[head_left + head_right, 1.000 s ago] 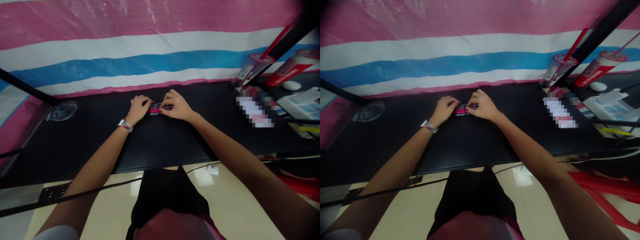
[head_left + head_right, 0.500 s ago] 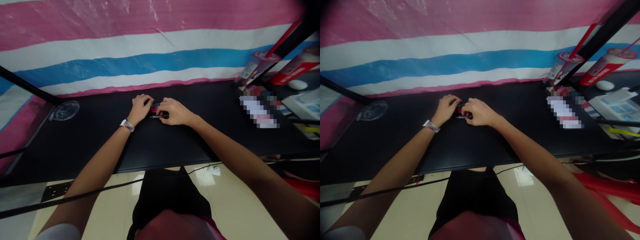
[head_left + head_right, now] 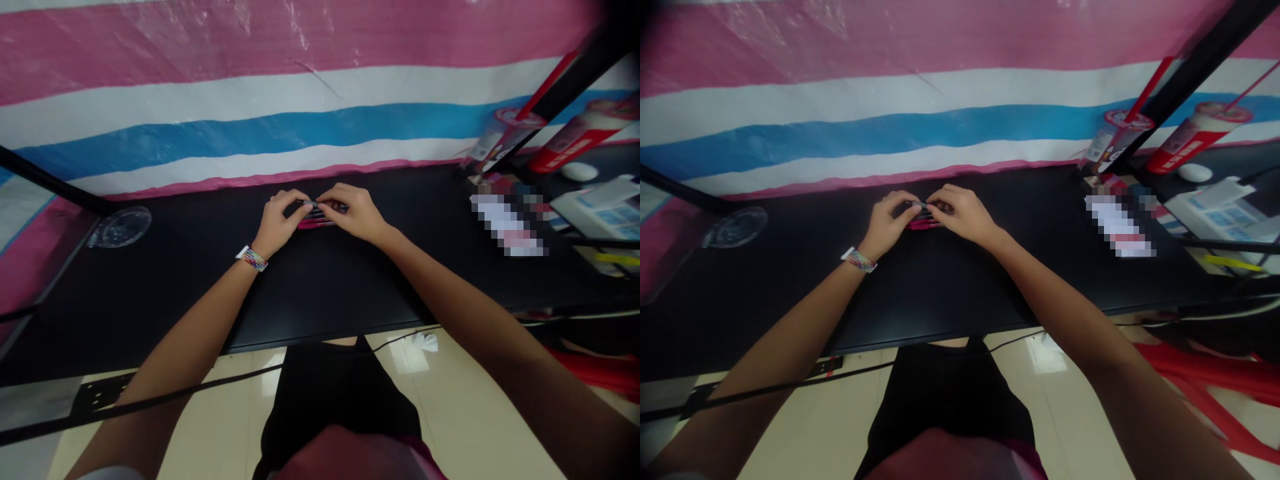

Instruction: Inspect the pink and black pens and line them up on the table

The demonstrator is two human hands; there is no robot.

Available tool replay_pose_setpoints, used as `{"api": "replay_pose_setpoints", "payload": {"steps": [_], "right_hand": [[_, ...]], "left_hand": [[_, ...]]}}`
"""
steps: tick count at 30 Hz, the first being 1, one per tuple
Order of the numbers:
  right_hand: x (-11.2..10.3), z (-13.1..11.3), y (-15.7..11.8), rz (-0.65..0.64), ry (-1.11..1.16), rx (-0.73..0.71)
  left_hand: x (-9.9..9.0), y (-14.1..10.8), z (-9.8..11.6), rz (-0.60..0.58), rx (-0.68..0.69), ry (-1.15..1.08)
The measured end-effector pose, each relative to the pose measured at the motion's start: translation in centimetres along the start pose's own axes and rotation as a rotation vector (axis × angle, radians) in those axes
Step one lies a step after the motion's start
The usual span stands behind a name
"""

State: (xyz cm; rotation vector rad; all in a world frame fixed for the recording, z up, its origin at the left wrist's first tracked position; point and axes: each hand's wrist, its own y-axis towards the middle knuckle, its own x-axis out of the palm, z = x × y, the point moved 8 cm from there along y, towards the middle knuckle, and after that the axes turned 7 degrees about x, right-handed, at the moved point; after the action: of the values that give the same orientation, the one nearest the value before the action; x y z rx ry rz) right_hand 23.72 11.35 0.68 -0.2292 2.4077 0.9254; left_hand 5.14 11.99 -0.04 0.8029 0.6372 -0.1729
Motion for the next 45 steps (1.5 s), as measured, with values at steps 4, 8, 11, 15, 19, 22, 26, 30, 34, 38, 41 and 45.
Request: {"api": "replay_pose_setpoints", "payload": {"steps": [4,8,11,15,19,22,26,30,34,38,41,45], "right_hand": [[-1.0,2.4,0.4,0.101,0.072,0.159],[-1.0,5.1,0.6,0.108,0.43,0.381],[-0.4,6.1,0.4,0.076,0.675,0.516],[0.0,6.6,0.1,0.083,0.854,0.657],[0.0,7.0,-0.1,0.101,0.86,0.723],[0.1,7.1,-0.2,0.111,0.861,0.723],[0.2,7.3,-0.2,0.12,0.861,0.704],[-0.1,7.5,-0.1,0.134,0.837,0.681],[-0.3,7.9,-0.1,0.157,0.841,0.681],[-0.4,8.3,-0.2,0.161,0.811,0.695],[-0.5,8.5,-0.3,0.179,0.813,0.696],[-0.4,8.7,-0.3,0.175,0.802,0.7]], "left_hand": [[-0.8,-0.1,-1.1,0.107,-0.024,-0.056],[-1.4,-0.2,-2.7,0.196,-0.072,-0.1],[-1.4,-0.2,-3.0,0.196,-0.079,-0.089],[-1.7,-0.1,-2.3,0.182,-0.059,-0.001],[-1.7,0.0,-1.9,0.146,-0.072,0.052],[-1.5,-0.1,-1.8,0.096,-0.07,0.1],[-1.4,0.0,-1.9,0.077,-0.08,0.119],[-1.6,0.2,-2.0,0.107,-0.1,0.036],[-1.7,0.2,-2.5,0.153,-0.132,-0.054],[-1.5,0.2,-3.1,0.16,-0.167,-0.116],[-1.4,0.2,-3.4,0.168,-0.164,-0.143],[-1.2,0.1,-4.3,0.154,-0.206,-0.159]]}}
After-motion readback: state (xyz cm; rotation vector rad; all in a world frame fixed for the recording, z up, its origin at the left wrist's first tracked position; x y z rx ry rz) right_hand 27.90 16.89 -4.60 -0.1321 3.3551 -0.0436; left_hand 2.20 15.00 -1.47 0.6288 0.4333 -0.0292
